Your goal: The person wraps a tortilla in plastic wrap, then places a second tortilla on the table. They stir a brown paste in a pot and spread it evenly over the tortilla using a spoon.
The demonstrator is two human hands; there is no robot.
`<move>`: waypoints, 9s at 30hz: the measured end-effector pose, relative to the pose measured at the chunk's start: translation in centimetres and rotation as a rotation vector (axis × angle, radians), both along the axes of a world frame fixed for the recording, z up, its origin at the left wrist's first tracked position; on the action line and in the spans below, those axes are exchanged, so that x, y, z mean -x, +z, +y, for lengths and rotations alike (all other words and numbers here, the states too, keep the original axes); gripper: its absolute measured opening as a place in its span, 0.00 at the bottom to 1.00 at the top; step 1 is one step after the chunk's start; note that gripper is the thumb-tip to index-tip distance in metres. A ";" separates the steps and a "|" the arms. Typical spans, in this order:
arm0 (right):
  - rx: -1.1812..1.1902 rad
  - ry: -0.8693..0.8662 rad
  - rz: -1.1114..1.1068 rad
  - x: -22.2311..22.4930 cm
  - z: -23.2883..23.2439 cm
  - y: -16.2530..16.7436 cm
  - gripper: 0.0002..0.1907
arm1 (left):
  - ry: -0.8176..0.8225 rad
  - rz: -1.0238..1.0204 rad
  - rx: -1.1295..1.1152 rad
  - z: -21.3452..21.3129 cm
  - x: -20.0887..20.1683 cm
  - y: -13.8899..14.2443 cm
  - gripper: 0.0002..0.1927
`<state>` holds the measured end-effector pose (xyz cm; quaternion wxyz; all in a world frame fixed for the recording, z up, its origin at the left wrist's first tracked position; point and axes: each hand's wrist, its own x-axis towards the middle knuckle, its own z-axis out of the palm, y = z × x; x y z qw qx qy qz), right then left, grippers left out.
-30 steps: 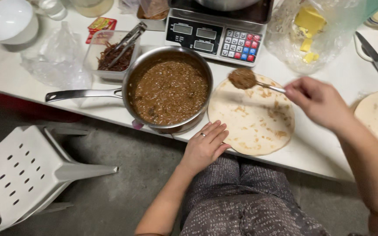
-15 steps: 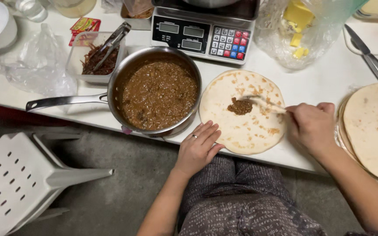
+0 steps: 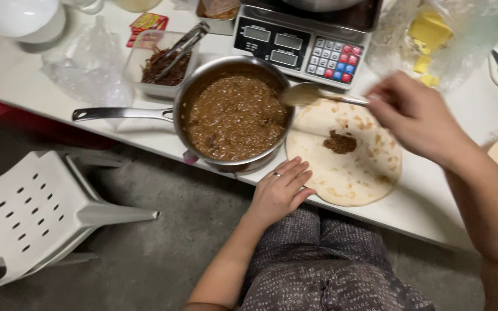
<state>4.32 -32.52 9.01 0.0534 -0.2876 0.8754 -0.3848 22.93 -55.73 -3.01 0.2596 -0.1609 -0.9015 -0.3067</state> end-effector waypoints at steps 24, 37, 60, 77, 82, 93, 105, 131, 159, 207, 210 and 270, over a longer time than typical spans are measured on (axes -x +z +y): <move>-0.550 0.157 -0.220 4.8 -14.5 1.2 0.13 | 0.006 0.044 0.008 -0.4 -0.7 -0.2 0.18; -0.047 0.108 -0.579 5.8 -12.6 -3.1 0.06 | 0.016 0.017 0.025 -0.1 -0.7 0.1 0.19; -0.056 -0.210 -0.326 2.2 6.1 -5.5 0.06 | 0.009 0.011 0.010 -0.1 -0.2 -0.4 0.19; -0.495 0.053 0.743 -5.2 8.1 -6.3 0.03 | -0.010 0.027 -0.002 0.1 0.1 0.3 0.18; -0.446 0.130 0.717 -6.3 8.0 -5.5 0.08 | -0.008 0.027 0.001 0.1 0.2 0.2 0.18; -0.592 0.142 0.705 -6.1 7.5 -5.0 0.06 | 0.003 0.021 -0.005 0.2 0.0 -0.1 0.18; -0.634 0.207 0.711 -6.7 7.4 -4.6 0.12 | 0.006 0.026 0.011 0.1 -0.1 -0.2 0.18; -0.683 0.126 0.676 -6.7 8.1 -4.2 0.12 | 0.006 0.019 0.018 0.4 -0.2 -0.4 0.19; -0.636 0.023 0.478 -6.1 9.3 -4.7 0.02 | 0.002 0.033 0.018 0.4 -0.2 -0.5 0.18; -0.006 0.185 -0.559 5.1 -11.4 -3.2 0.02 | 0.029 0.034 0.022 0.0 -1.1 -0.3 0.18; -0.017 0.173 -0.540 5.1 -11.5 -3.3 0.02 | 0.028 0.035 0.018 0.1 -1.1 -0.4 0.19; -0.404 -0.058 0.687 -5.3 9.5 -3.9 0.04 | 0.001 0.021 0.009 1.0 -0.2 0.3 0.19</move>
